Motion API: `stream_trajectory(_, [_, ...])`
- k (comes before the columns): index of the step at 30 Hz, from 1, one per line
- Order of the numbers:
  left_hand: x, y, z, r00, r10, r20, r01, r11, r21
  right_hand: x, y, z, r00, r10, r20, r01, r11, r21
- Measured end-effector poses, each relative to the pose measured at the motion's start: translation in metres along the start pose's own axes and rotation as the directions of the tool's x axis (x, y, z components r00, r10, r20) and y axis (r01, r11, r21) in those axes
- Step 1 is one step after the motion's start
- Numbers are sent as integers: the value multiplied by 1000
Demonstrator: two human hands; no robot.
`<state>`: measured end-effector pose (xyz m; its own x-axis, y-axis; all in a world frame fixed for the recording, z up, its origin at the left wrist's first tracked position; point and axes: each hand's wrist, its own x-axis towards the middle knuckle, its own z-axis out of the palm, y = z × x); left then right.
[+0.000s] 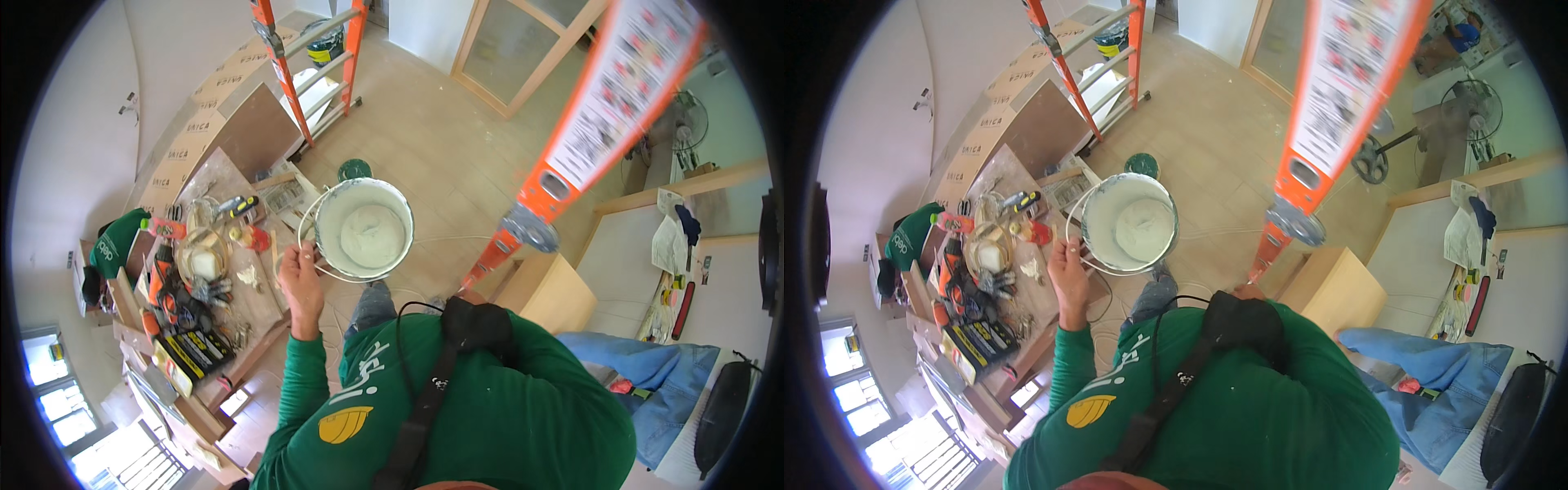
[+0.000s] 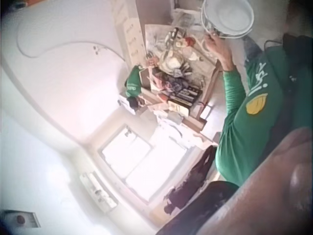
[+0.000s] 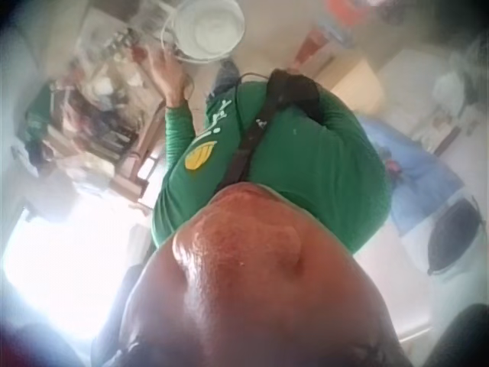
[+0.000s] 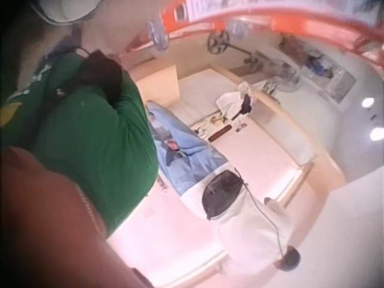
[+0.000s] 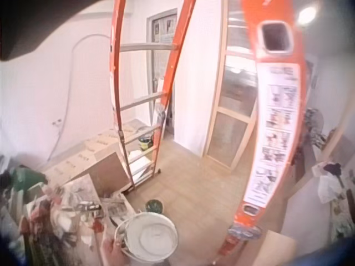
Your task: The person walks to a work area and places a bucket on the floor. They then use a small yellow tool to manually stir a white substance inside the bucket, scraping the sides and bottom to ensure thorough mixing.
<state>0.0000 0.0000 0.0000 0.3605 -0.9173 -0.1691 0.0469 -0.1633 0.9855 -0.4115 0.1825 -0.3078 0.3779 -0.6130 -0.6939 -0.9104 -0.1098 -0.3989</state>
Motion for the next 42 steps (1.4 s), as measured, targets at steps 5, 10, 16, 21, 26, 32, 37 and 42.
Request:
stream_trajectory(5, [37,-19,-2,986,-162,37,166,966,-196,154,-50,-141,990,58,-125,-31,978,205])
stream_trajectory(10, [75,-23,5,985,-170,-27,156,946,-283,221,-88,-217,944,208,-255,-145,958,247])
stream_trajectory(16, [120,-8,14,967,-243,-80,231,963,-139,274,-40,-283,861,428,-273,-352,891,288])
stream_trajectory(21, [179,-25,52,951,-250,-182,244,968,-54,292,32,-306,913,397,96,-408,895,182])
stream_trajectory(26, [273,-78,109,921,-362,-140,382,911,154,309,148,-270,903,339,265,-425,797,429])
stream_trajectory(32, [419,-99,244,911,-409,47,380,880,285,349,156,-341,857,338,389,-464,176,868])
stream_trajectory(37, [529,-91,366,870,-225,439,8,896,443,359,181,-411,757,312,574,-582,-77,810])
stream_trajectory(42, [554,-14,545,684,-164,711,-369,762,532,362,237,-523,816,577,-30,189,-217,958])
